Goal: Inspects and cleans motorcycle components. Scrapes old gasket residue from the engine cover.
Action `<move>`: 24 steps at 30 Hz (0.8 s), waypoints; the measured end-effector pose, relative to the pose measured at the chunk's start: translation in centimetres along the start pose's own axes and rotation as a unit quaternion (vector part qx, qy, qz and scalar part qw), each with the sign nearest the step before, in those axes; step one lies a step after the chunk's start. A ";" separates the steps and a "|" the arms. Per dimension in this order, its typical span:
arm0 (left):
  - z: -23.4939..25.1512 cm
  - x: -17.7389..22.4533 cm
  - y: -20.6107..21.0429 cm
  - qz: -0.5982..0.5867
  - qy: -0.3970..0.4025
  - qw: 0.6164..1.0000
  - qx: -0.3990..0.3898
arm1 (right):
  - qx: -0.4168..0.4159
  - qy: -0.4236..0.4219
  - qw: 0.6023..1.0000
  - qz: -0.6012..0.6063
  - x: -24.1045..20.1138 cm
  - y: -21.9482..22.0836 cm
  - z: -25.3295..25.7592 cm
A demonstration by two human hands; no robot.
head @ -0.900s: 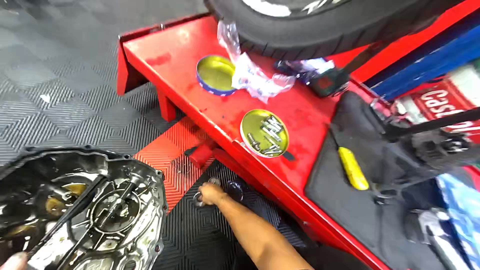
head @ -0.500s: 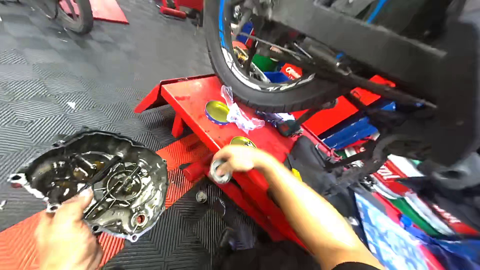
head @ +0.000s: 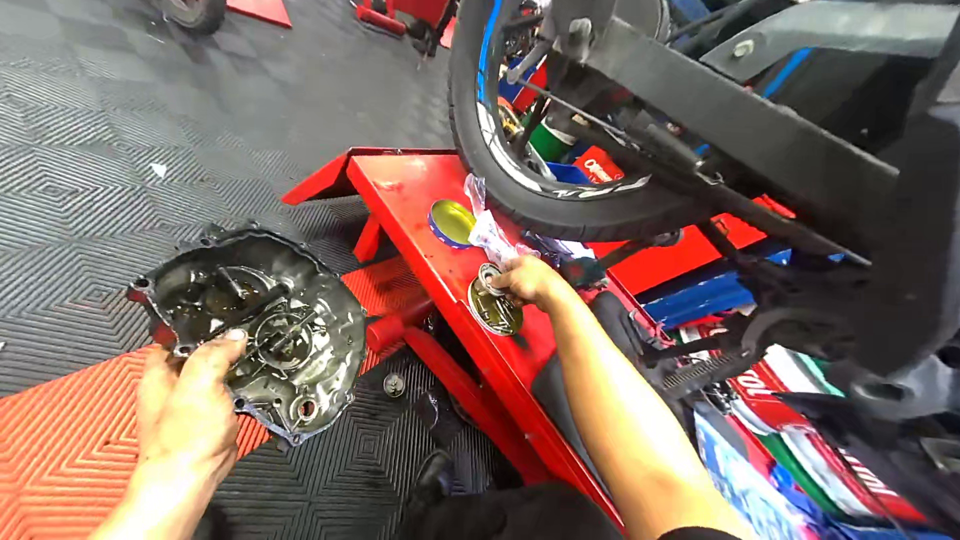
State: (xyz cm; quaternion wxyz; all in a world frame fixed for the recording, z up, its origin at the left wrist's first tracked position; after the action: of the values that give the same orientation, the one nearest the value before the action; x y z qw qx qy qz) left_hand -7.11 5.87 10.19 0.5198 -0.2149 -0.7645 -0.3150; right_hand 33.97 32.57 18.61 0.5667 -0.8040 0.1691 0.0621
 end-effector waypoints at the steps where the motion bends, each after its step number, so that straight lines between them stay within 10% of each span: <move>1: 0.0 0.0 0.1 0.002 -0.003 1.000 -0.001 | 0.034 -0.013 0.998 -0.046 -0.2 -0.9 -0.5; 6: -0.5 0.1 0.1 -0.016 -0.019 1.000 -0.003 | 0.180 -0.171 0.965 -0.087 -6.2 -1.1 -11.1; 15: -0.3 0.8 0.6 -0.067 0.009 0.997 -0.049 | -0.321 -0.104 0.912 -0.232 1.3 35.9 -8.4; 24: -1.1 1.4 0.6 -0.123 0.017 0.990 -0.067 | -0.145 0.070 0.987 -0.014 7.6 41.9 1.6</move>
State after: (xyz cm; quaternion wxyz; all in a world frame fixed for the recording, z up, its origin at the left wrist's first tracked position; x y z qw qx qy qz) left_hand -6.51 5.50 11.96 0.4744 -0.1486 -0.7534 -0.4303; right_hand 26.89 19.95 -21.52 0.4317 -0.8822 0.1867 0.0214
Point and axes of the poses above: each hand's wrist, its own z-axis towards the middle knuckle, its own y-axis out of the palm, x = y × z, the point moved 7 cm from there along z, towards the middle knuckle, and after that the axes turned 1 degree about x, right-handed, at the moved point
